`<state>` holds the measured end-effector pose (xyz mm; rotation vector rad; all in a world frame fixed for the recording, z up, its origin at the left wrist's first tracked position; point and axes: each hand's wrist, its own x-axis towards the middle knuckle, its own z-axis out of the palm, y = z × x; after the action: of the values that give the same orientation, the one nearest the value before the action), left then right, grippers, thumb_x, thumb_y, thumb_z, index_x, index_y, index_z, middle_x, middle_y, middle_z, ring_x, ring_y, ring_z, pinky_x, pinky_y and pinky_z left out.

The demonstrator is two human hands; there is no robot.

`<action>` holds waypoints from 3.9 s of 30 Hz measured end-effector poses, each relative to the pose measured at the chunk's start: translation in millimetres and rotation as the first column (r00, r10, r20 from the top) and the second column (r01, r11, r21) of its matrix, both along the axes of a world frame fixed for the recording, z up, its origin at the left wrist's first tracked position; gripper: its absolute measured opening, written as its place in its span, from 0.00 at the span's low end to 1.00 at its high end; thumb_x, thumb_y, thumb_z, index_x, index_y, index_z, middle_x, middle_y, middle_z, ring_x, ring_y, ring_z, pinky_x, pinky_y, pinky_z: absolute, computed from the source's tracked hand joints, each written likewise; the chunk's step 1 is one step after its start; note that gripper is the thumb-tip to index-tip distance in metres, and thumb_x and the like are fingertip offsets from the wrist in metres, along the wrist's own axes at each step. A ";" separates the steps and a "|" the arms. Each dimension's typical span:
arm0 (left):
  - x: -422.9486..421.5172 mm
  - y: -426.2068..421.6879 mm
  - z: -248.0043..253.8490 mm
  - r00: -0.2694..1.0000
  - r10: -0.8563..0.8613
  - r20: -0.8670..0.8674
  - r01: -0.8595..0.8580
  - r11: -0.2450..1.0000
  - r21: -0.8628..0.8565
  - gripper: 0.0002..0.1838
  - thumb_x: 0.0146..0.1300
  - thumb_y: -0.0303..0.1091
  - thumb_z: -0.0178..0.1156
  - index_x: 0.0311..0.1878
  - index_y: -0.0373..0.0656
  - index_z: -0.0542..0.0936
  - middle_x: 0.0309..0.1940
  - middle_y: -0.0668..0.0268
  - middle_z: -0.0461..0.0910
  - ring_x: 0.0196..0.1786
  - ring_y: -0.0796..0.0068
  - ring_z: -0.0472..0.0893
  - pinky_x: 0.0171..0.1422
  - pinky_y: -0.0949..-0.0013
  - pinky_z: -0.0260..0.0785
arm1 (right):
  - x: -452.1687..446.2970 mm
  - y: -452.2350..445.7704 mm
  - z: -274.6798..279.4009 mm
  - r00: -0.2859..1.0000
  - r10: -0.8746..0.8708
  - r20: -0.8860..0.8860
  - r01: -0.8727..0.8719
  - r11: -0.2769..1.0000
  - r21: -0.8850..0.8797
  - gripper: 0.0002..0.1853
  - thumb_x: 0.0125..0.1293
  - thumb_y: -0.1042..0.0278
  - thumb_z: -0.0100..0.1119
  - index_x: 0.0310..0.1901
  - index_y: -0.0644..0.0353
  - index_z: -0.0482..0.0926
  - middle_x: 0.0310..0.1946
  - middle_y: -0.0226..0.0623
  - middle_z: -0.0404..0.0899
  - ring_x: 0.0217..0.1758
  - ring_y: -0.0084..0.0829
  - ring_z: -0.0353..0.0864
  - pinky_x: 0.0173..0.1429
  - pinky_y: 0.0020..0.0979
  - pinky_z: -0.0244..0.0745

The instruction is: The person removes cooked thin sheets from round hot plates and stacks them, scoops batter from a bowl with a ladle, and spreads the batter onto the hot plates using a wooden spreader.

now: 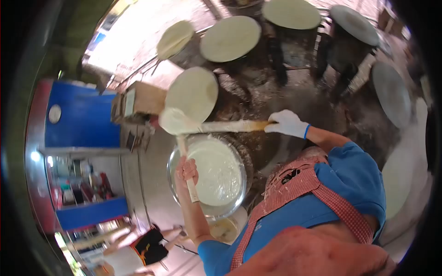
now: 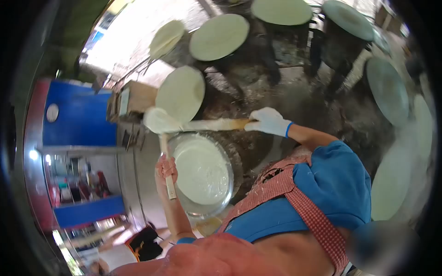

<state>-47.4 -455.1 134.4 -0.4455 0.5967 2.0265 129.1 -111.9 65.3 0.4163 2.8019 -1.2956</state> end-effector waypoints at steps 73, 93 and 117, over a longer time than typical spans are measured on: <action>-42.9 894.4 -160.9 -0.426 -0.684 -0.592 0.382 0.458 -0.803 0.36 0.52 0.21 0.49 0.67 0.50 0.56 0.43 0.57 0.74 0.17 0.80 0.68 0.17 0.74 0.62 | 157.5 614.9 -85.8 -0.055 -0.994 0.097 0.631 -0.110 -0.768 0.15 0.52 0.66 0.60 0.43 0.58 0.81 0.12 0.24 0.68 0.09 0.17 0.55 0.13 0.22 0.46; -20.2 828.0 -140.3 0.026 -0.855 -0.518 0.383 0.487 -0.785 0.38 0.55 0.21 0.49 0.69 0.51 0.50 0.14 0.73 0.62 0.10 0.84 0.59 0.11 0.78 0.51 | 213.2 663.5 -109.6 0.237 -0.924 0.300 0.589 -0.109 -0.801 0.15 0.52 0.66 0.62 0.44 0.57 0.80 0.15 0.28 0.72 0.08 0.18 0.60 0.11 0.23 0.50; -1.7 784.9 -102.7 0.327 -0.871 -0.366 0.292 0.462 -0.838 0.37 0.57 0.20 0.49 0.69 0.54 0.48 0.15 0.72 0.62 0.12 0.84 0.60 0.12 0.78 0.54 | 236.2 741.4 -99.9 0.610 -0.758 0.230 0.630 0.288 -0.721 0.20 0.50 0.63 0.64 0.44 0.64 0.79 0.16 0.33 0.72 0.16 0.22 0.69 0.19 0.24 0.63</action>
<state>-49.2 329.8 31.7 0.3715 1.7687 1.0189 365.3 629.5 -34.5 1.6439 1.7577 -2.5627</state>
